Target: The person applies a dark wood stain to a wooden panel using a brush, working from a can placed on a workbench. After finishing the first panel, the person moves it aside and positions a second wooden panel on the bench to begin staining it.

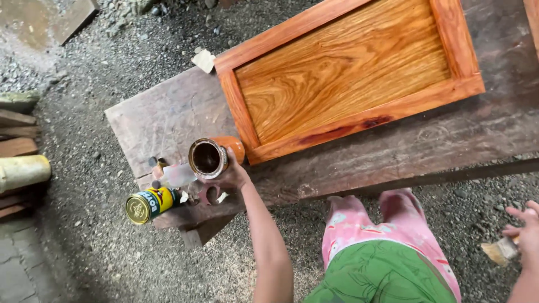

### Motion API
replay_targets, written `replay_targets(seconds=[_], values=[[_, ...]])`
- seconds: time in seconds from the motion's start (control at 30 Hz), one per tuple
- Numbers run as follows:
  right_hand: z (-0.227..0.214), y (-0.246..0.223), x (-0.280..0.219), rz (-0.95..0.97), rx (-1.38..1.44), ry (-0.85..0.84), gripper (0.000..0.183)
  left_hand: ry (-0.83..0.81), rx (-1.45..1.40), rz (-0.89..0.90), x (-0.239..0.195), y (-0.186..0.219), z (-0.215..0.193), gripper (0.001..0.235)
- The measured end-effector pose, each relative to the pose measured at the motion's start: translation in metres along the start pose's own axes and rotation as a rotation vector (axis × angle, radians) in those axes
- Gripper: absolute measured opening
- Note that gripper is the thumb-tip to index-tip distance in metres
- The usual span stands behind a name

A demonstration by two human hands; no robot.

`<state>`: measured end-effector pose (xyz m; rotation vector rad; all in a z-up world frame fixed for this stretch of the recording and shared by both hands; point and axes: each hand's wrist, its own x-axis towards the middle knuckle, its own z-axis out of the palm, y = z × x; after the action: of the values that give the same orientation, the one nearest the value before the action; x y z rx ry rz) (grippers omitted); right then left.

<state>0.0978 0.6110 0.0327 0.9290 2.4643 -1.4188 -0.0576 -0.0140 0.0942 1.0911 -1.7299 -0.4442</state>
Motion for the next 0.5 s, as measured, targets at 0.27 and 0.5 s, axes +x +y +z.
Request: replay_targets(seconds=[0.27, 0.5], values=[[-0.027, -0.103, 0.041, 0.168, 0.079, 0.152, 0.024, 0.004, 0.056, -0.063, -0.101, 0.069, -0.075, 0.086], [-0.128, -0.089, 0.153, 0.061, -0.016, 0.145, 0.023, 0.005, 0.038, -0.087, -0.247, 0.146, -0.103, 0.093]])
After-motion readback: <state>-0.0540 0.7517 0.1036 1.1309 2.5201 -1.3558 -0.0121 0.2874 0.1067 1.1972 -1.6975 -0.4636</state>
